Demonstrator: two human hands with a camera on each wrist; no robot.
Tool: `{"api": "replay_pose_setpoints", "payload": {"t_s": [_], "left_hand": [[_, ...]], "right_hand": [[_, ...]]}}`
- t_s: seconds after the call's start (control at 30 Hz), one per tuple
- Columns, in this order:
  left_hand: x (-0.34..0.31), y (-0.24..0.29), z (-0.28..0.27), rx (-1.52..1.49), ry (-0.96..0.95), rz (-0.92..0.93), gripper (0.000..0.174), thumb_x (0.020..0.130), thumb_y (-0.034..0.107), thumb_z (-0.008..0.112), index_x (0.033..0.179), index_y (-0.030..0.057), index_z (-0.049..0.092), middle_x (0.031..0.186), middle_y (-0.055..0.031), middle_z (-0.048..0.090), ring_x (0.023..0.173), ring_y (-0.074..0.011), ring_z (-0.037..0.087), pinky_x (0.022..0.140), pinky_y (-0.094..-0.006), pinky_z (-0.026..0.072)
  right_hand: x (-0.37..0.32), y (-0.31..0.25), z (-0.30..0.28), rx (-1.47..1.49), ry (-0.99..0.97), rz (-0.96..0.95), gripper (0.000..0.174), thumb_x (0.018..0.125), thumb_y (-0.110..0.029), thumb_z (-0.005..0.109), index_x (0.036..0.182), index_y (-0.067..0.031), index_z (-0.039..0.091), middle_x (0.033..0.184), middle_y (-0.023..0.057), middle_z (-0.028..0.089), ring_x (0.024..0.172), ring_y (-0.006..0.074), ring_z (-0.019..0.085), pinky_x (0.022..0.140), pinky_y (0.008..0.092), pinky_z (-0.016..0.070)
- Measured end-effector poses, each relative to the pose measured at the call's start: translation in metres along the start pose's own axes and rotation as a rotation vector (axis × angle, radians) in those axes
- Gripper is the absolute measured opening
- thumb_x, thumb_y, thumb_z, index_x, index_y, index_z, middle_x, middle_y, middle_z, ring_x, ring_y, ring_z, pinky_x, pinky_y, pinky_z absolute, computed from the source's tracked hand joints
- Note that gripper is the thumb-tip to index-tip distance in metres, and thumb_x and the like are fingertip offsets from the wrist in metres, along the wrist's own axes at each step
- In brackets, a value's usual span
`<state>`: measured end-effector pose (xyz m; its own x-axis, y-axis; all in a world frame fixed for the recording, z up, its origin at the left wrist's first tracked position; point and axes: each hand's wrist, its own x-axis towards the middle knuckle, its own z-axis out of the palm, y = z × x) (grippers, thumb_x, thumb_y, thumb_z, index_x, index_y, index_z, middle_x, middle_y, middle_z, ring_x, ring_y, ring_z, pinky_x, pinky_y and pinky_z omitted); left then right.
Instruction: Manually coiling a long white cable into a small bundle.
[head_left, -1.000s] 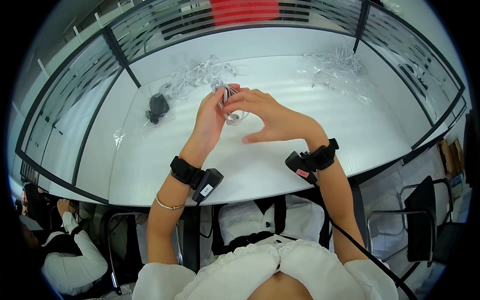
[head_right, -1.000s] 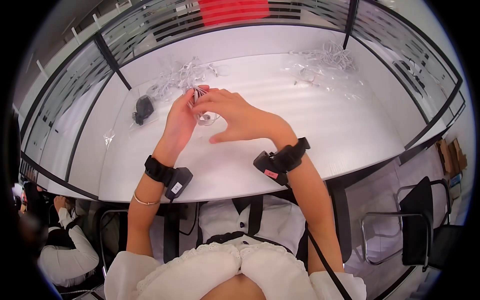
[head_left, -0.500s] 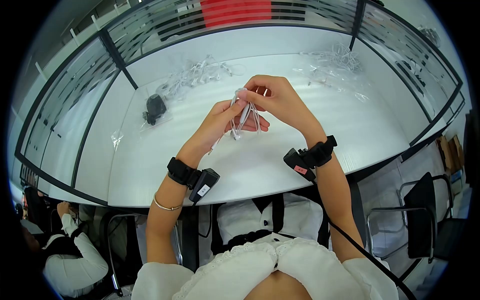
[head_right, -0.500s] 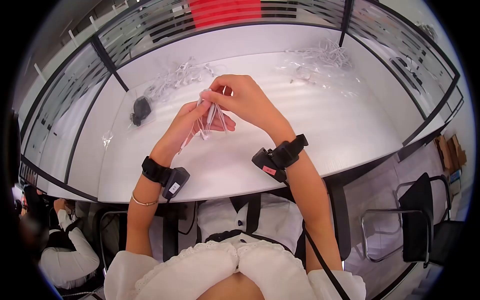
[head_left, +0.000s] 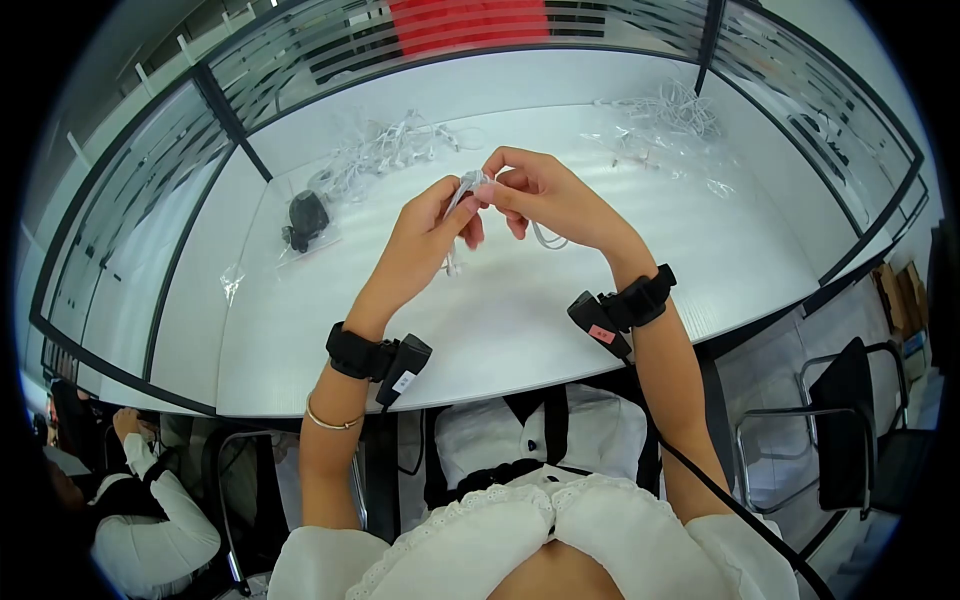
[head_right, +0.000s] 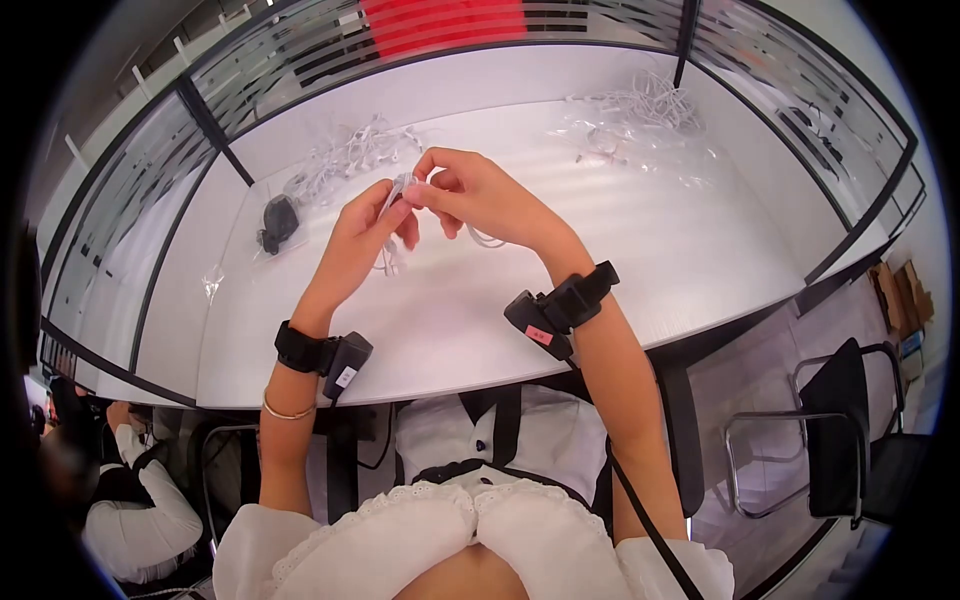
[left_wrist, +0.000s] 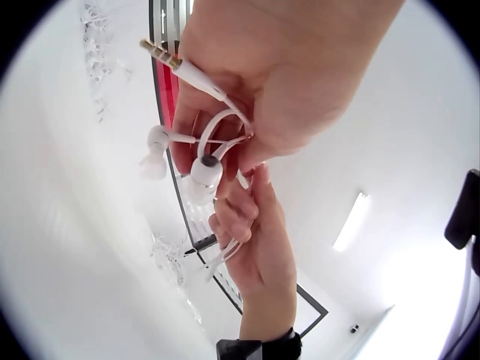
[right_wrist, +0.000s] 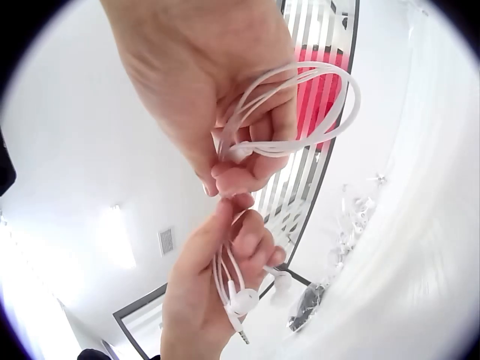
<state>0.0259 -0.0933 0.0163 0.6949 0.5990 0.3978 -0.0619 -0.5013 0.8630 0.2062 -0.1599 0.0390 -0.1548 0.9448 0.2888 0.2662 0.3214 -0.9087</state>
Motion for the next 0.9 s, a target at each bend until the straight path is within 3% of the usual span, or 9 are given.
{"api": "replay_pose_setpoints", "payload": {"t_s": [0.1,0.2,0.33,0.57,0.9], "left_hand": [[0.0,0.012,-0.009,-0.163,-0.054,-0.22,0.029,0.097,0.028,0.048,0.082,0.0051,0.055,0.058,0.006,0.039,0.05,-0.0033,0.03,0.047,-0.0212,0.0253],[-0.001,0.012,-0.012,-0.078,0.008,-0.12,0.034,0.097,0.031,0.048,0.075,0.0069,0.054,0.055,0.0087,0.029,0.049,-0.0017,0.021,0.045,-0.0215,0.0164],[-0.002,0.019,-0.015,-0.062,0.068,-0.071,0.036,0.096,0.032,0.05,0.071,0.0065,0.054,0.053,0.0087,0.029,0.049,-0.0022,0.023,0.046,-0.0224,0.0173],[-0.001,0.023,-0.021,0.013,0.164,-0.009,0.036,0.094,0.031,0.053,0.067,0.0057,0.054,0.054,0.0089,0.027,0.05,-0.0024,0.021,0.048,-0.0237,0.0149],[-0.003,0.024,-0.017,-0.059,0.117,0.002,0.032,0.095,0.027,0.052,0.072,0.0049,0.056,0.055,0.0089,0.028,0.051,-0.002,0.021,0.048,-0.0227,0.016]], "right_hand": [[-0.001,0.001,-0.003,-0.065,-0.02,0.027,0.023,0.093,-0.028,0.056,0.09,-0.0055,0.06,0.066,-0.0023,0.054,0.054,0.0054,0.044,0.054,0.0215,0.0372],[0.0,0.001,-0.008,-0.186,0.018,-0.092,0.029,0.093,-0.031,0.054,0.086,-0.0057,0.064,0.066,-0.0038,0.051,0.06,0.0051,0.041,0.055,0.0217,0.0353],[-0.009,-0.016,-0.008,-0.147,-0.006,-0.063,0.031,0.093,-0.031,0.051,0.083,-0.0042,0.064,0.071,0.0,0.049,0.074,0.0113,0.041,0.066,0.025,0.0361],[-0.006,-0.015,-0.008,-0.177,-0.017,-0.157,0.032,0.093,-0.031,0.051,0.079,-0.0036,0.058,0.069,0.0001,0.047,0.069,0.011,0.04,0.064,0.025,0.035],[-0.009,-0.019,-0.012,-0.274,0.034,-0.03,0.032,0.092,-0.03,0.053,0.072,-0.0052,0.057,0.065,-0.0037,0.048,0.063,0.0064,0.035,0.058,0.0217,0.03]]}}
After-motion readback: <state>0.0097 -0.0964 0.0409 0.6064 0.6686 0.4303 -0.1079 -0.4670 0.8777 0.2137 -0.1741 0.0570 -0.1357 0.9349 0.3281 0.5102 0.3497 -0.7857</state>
